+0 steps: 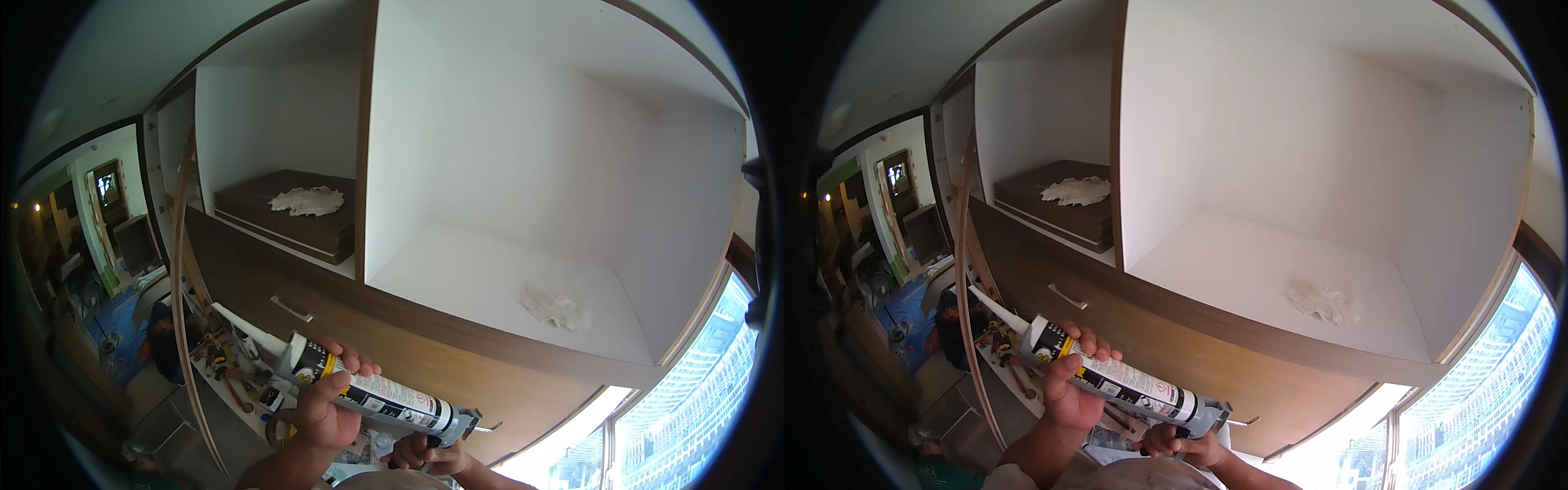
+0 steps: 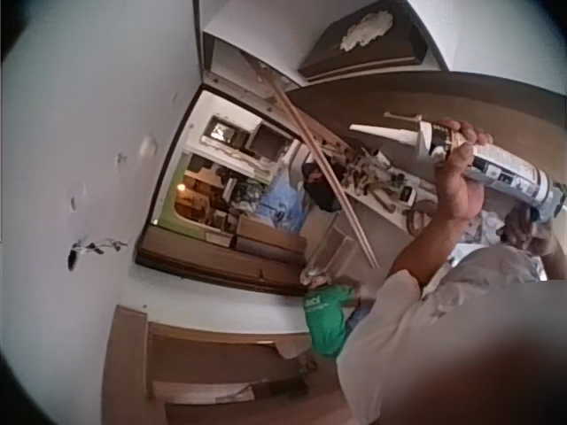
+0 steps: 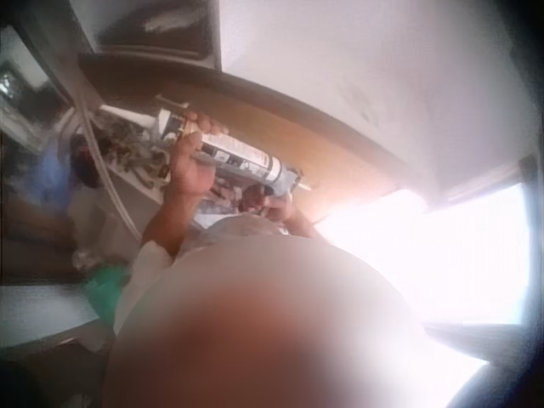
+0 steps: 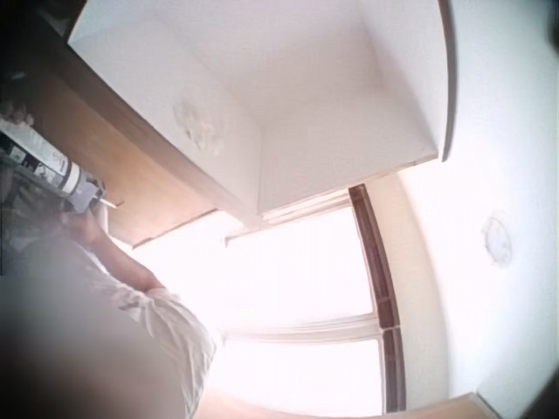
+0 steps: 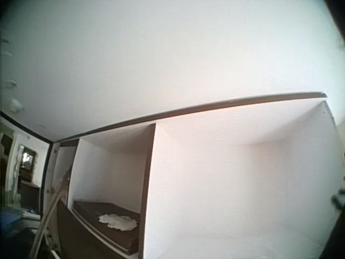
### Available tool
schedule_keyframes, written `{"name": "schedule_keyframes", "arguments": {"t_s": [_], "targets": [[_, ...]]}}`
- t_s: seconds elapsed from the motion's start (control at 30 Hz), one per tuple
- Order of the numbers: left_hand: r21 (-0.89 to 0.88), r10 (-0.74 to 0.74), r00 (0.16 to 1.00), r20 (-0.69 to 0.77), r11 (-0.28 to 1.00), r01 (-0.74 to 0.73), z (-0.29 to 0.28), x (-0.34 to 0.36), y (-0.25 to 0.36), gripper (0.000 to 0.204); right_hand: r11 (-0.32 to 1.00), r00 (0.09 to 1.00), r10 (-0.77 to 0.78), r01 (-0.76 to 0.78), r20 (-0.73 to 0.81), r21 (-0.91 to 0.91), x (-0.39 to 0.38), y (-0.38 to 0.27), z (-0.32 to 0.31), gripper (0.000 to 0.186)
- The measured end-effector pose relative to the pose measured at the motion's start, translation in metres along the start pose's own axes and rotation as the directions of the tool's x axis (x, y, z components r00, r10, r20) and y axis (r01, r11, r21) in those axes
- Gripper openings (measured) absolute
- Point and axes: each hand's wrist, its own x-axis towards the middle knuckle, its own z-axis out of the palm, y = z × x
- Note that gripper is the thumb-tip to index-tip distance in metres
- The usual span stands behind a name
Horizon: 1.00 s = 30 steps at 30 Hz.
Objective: The person applies white sealant from a caulking gun to the interior corners and edges of a white cabinet. They repeatedly dispense small amounts and smooth the bead with a finger along the seams.
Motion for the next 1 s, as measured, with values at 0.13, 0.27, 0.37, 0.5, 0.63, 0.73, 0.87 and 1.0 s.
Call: {"name": "schedule_keyframes", "arguments": {"t_s": [0.13, 0.27, 0.37, 0.5, 0.63, 0.73, 0.87, 1.0], "targets": [[0.040, -0.107, 0.991, -0.083, 0.993, 0.111, -0.001, -0.006, -0.005, 0.034, 0.992, 0.993, 0.052, -0.039, -0.111, 0.116, -0.018, 0.022, -0.009, 0.032], [0.059, -0.134, 0.987, -0.087, 0.989, 0.139, -0.003, -0.008, -0.013, 0.039, 0.996, 0.955, 0.064, -0.042, -0.289, 0.081, -0.042, 0.039, -0.033, 0.040], [0.031, -0.140, 0.985, -0.102, 0.989, 0.144, -0.003, -0.009, -0.017, 0.041, 0.999, 0.894, 0.046, -0.037, -0.445, 0.029, -0.053, 0.042, -0.044, 0.045], [0.043, -0.124, 0.985, -0.116, 0.991, 0.130, -0.002, -0.007, -0.019, 0.040, 0.994, 0.884, 0.109, -0.082, -0.455, 0.078, -0.054, 0.035, -0.040, 0.040], [0.024, -0.141, 0.972, -0.190, 0.989, 0.148, -0.005, -0.002, -0.016, 0.036, 0.990, 0.905, 0.051, 0.009, -0.423, 0.139, -0.046, 0.035, -0.023, 0.039], [-0.003, -0.113, 0.968, -0.222, 0.993, 0.115, -0.007, 0.001, -0.013, 0.034, 0.986, 0.894, 0.101, -0.033, -0.436, 0.161, -0.046, 0.028, -0.010, 0.041], [-0.040, -0.081, 0.979, -0.189, 0.996, 0.075, -0.011, 0.005, -0.013, 0.034, 0.981, 0.853, 0.159, -0.078, -0.497, 0.179, -0.036, 0.025, 0.002, 0.040], [-0.024, -0.123, 0.977, -0.176, 0.992, 0.120, -0.016, 0.005, -0.014, 0.034, 0.992, 0.968, 0.076, -0.049, -0.237, 0.118, -0.013, 0.020, 0.008, 0.042]]}}
